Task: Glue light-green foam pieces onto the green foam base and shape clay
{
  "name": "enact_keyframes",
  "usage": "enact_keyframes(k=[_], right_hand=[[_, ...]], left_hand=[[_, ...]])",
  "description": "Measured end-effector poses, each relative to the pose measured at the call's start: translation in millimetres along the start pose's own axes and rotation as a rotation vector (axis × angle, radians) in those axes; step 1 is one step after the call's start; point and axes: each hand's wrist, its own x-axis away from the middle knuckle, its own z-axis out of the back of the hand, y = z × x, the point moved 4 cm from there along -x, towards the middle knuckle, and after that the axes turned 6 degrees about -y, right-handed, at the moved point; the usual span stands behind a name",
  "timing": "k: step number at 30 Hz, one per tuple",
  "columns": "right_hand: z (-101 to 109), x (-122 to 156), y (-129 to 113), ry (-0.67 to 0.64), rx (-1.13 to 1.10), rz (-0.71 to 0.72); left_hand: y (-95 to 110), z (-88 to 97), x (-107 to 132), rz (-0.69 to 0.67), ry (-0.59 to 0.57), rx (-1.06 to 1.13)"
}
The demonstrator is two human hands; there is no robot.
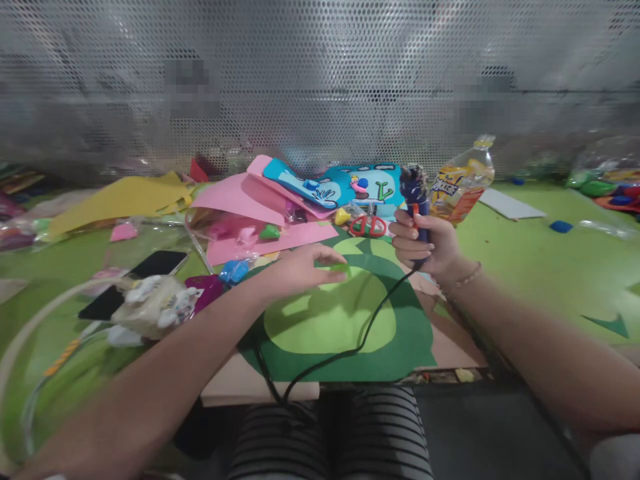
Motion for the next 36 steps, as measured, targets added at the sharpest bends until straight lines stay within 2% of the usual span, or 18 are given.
enact_keyframes(k=[5,9,13,16,22,26,32,36], right_hand=[[-4,1,2,-0.065,0.039,0.024],[-7,-1,5,-0.127,0.007,0.008],[-5,-1,6,-0.091,0.044,-0.004],[-4,-1,8,-0.053,0.087,-0.027],[-7,-2,9,-0.114,0.026,-0.023],[-6,-2,9,-0.107,0.048,-0.031],[-4,-2,11,-0.080,0.097,-0.044],[-4,-3,12,-0.098,0.080,-0.055]], left_hand=[[6,-6.5,2,-0.149,-0.121,-0.154],[2,-10.5,2,-0.187,-0.222,-0.248],[-4,-13.9,2,-0.220,-0.290,-0.348],[-5,-14.4,1,-0.227,-0.289,-0.358],[-4,-17.1,0,-0.235,-0.297,-0.378],[-4,-16.6,1,-0.253,-0.274,-0.355],[-11,-16.3,1,-0.157,-0.243,-0.362],[-14,-17.4,-1,-0.146,-0.199,-0.366]])
